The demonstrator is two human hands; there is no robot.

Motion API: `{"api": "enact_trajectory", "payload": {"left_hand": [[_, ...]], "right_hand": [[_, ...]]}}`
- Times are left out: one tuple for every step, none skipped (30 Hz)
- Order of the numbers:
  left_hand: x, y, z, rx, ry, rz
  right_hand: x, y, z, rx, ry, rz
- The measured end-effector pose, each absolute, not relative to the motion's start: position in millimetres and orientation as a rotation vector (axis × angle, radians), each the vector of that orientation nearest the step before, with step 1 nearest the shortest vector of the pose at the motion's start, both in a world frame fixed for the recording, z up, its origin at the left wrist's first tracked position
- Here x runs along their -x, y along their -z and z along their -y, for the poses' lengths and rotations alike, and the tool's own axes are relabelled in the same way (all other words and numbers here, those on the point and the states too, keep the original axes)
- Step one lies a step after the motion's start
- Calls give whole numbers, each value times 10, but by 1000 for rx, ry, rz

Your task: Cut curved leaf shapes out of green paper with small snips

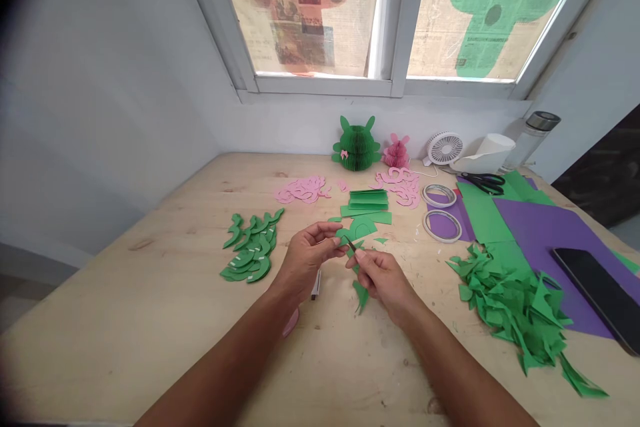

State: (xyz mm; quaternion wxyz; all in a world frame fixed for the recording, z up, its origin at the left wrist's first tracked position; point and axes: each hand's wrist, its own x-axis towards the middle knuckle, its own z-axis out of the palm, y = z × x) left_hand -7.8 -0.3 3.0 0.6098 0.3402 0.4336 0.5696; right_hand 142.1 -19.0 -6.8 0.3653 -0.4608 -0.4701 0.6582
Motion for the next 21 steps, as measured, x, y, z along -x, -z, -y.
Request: {"api": "enact_trajectory", "payload": {"left_hand": [[77, -31, 4, -785, -1314, -1001], [76, -31, 4, -785, -1309, -999], [76, -30, 5, -786, -1305, -997], [76, -29, 6, -786, -1301, -994], [76, -28, 8, -787, -1298, -992], [76, -27, 9, -788, -1295, -991], [77, -27, 11, -789, -1293, -990], [78, -28, 12, -790, -1291, -990], [79, -30, 14, -790, -1291, -990], [80, -32, 15, -790, -1290, -990], [82, -36, 16, -791, -1290, -990], [84, -39, 17, -793, -1289, -990], [85, -43, 18, -795, -1288, -990], [86, -47, 19, -797, -1287, -990], [87, -51, 19, -798, -1286, -990], [87, -55, 19, -797, -1285, -989], [87, -58, 19, -795, -1284, -989], [86, -60, 19, -792, -1283, -990], [86, -62, 18, -790, -1282, -991], [85, -63, 17, -788, -1281, -992], [84, -64, 17, -787, -1281, -993]], "right_hand": [[-1420, 71, 189, 1184, -1692, 1207], [-1420, 75, 188, 1183, -1693, 1205], [-1420, 79, 188, 1182, -1694, 1202], [-1420, 83, 187, 1181, -1695, 1200], [-1421, 86, 187, 1179, -1697, 1199], [-1422, 87, 187, 1177, -1697, 1199], [-1423, 87, 188, 1177, -1697, 1201], [-1424, 85, 189, 1176, -1696, 1203], [-1423, 80, 190, 1176, -1696, 1205], [-1423, 74, 190, 1175, -1696, 1206], [-1422, 66, 191, 1175, -1697, 1207], [-1421, 59, 191, 1175, -1699, 1207], [-1420, 51, 191, 1177, -1699, 1206], [-1420, 44, 191, 1179, -1699, 1206], [-1422, 39, 191, 1181, -1699, 1205], [-1424, 36, 192, 1183, -1700, 1205], [-1426, 34, 193, 1184, -1700, 1206], [-1429, 33, 195, 1184, -1700, 1207], [-1432, 34, 197, 1185, -1699, 1208], [-1434, 36, 199, 1186, -1698, 1209], [-1435, 38, 200, 1188, -1696, 1210]]}}
